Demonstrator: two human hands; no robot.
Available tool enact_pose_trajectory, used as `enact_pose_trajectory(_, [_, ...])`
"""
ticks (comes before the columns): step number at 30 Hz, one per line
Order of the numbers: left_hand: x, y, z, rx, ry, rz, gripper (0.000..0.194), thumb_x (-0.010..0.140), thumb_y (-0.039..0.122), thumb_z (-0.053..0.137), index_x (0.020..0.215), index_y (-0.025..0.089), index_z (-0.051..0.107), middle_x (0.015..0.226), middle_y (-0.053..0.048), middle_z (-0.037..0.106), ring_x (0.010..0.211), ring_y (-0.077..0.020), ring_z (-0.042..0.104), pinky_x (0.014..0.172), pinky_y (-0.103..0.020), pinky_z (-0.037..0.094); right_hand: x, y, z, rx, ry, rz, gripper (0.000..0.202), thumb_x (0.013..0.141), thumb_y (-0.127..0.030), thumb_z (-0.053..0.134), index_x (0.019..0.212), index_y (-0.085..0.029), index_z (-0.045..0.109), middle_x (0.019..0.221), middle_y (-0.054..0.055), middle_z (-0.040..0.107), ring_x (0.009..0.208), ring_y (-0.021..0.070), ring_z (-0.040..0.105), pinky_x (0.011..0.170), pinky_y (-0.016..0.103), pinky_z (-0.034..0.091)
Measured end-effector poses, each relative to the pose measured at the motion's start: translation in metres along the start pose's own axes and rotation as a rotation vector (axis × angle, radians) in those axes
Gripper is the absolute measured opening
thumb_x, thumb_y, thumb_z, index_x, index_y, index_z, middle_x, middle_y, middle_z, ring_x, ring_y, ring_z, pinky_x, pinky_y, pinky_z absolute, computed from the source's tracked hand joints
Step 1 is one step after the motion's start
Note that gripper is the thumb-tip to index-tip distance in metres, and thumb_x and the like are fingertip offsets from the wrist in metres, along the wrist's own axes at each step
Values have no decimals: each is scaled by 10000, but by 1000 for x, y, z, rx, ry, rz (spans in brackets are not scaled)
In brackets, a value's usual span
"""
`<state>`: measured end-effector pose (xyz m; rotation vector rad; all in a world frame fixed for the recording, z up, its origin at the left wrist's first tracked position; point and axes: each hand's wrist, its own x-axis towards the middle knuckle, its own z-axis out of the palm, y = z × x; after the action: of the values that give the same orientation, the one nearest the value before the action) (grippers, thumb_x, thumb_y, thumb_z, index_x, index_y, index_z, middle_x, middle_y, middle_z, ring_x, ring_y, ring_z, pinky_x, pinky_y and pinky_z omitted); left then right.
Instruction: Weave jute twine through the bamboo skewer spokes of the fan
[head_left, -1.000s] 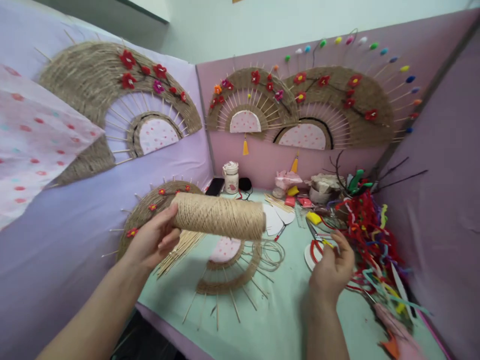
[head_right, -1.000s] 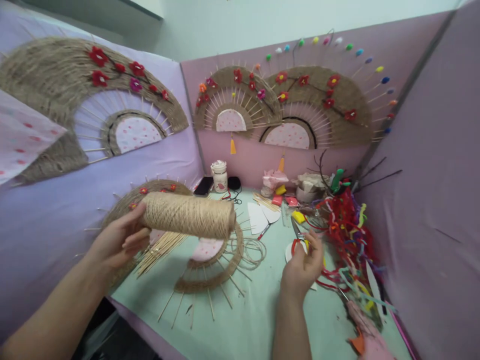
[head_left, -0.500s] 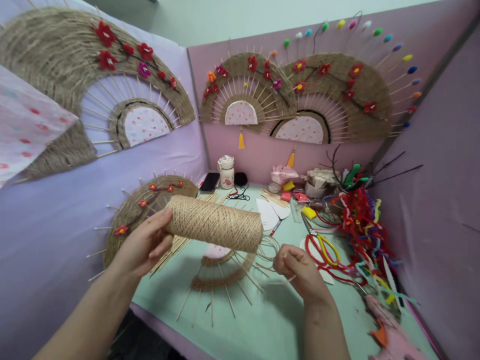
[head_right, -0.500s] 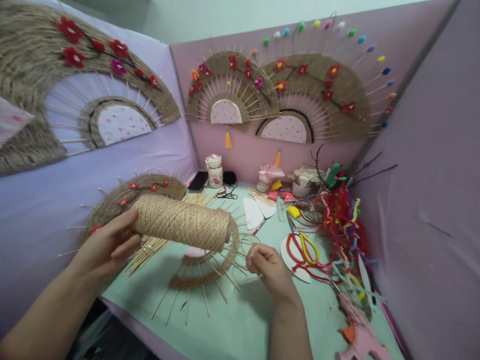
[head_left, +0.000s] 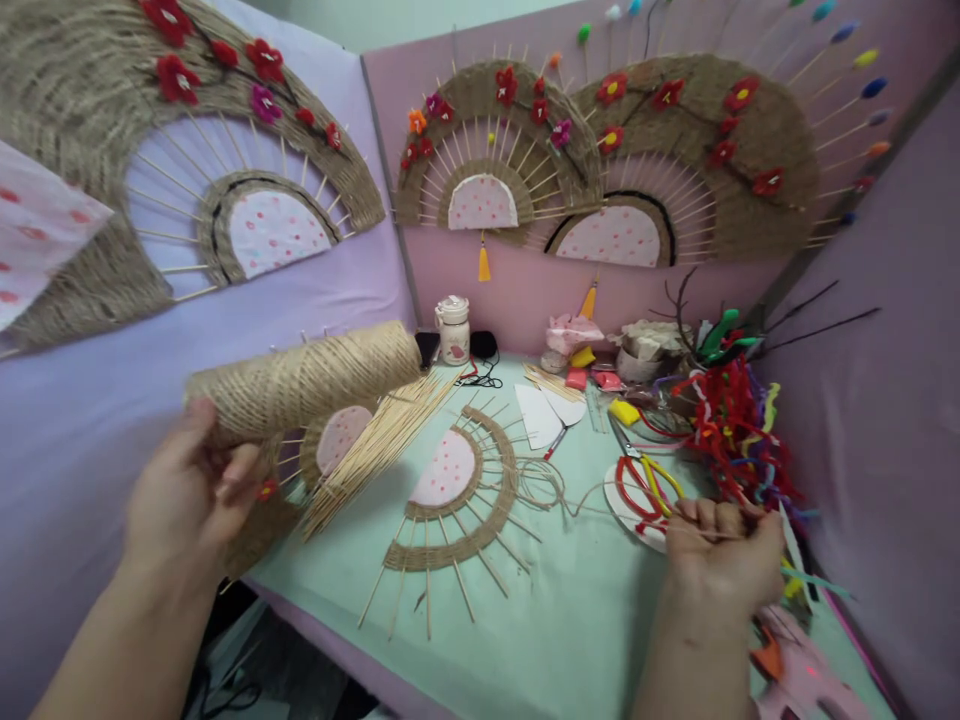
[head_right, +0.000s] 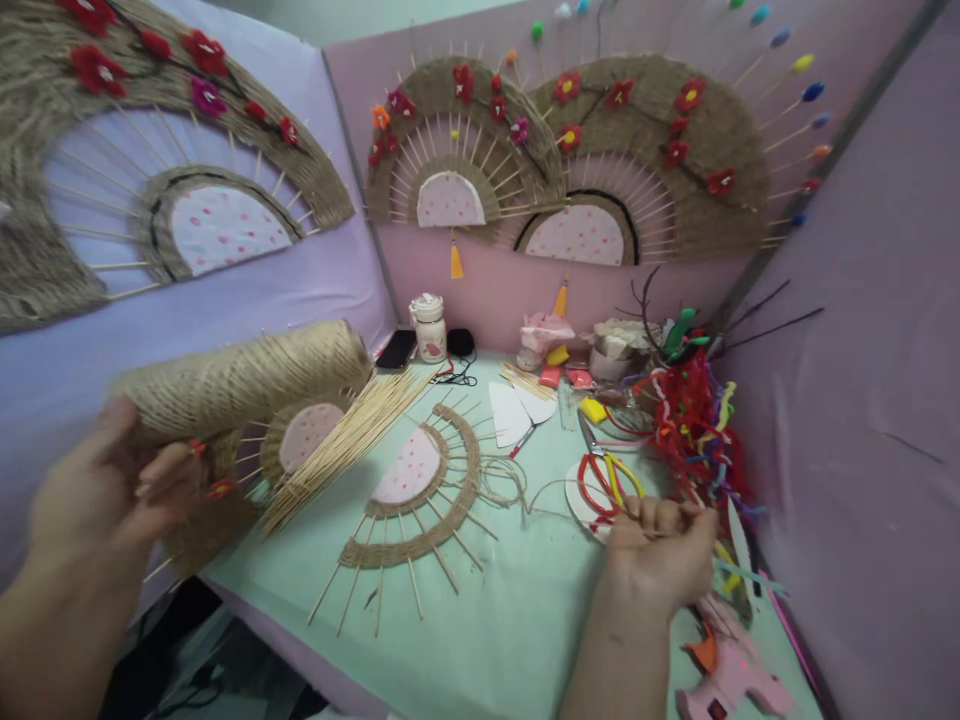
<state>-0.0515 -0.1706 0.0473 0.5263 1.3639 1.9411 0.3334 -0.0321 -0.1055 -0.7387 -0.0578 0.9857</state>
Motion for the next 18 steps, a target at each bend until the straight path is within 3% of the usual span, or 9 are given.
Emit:
enact_pose_trajectory(3, [-1,1,7,50,-50,125,279,963,239,282,713,213,403,360,92,376,217,-67,248,277,-155,253,-4,8,6,-169,87,-100,197,796,-228,450,603,-191,472,530,-63,411,474,89,387,509,237,345])
enact_pose_trajectory(5, [-3,-2,10,87,-99,23,290,964,284,283,727,218,435,315,89,339,211,-77,246,270,-153,235,-9,16,11,-309,144,-203,191,800,-280,452,678,-190,569,734,-9,569,703,125,544,654,279,415])
enact_pose_trajectory(8, [-9,-15,14,100,-163,-139,216,925,355,417,782,218,503,298,94,341,212,-64,267,284,-134,228,-19,27,17,-410,68,-324,224,814,-363,469,819,-209,633,992,31,635,1010,183,564,902,366,402])
enact_pose_trajectory(10, [-15,-26,16,121,-232,-225,214,828,405,594,805,202,531,376,90,457,219,-27,282,297,-119,210,-30,32,20,-356,-154,-277,276,822,-448,501,883,-221,646,1071,44,643,1106,201,546,995,406,363])
enact_pose_trajectory(13, [-25,-47,21,175,-385,-380,385,663,476,746,774,163,551,526,57,583,225,24,263,292,-113,101,-52,37,22,-266,-619,52,488,800,-658,486,972,-240,669,1176,72,636,1204,227,511,1044,429,348])
enact_pose_trajectory(16, [-33,-66,23,201,-541,-529,368,708,491,702,770,150,580,433,82,466,220,20,243,297,-126,30,-77,37,19,-339,-1053,492,762,695,-836,403,1118,-256,655,1267,107,601,1231,270,499,1030,433,367])
enact_pose_trajectory(18, [-34,-73,21,204,-598,-563,332,747,470,669,786,149,592,434,81,442,225,15,258,296,-132,29,-88,34,14,-422,-1209,722,872,642,-882,373,1174,-243,636,1230,127,619,1166,293,546,984,442,398])
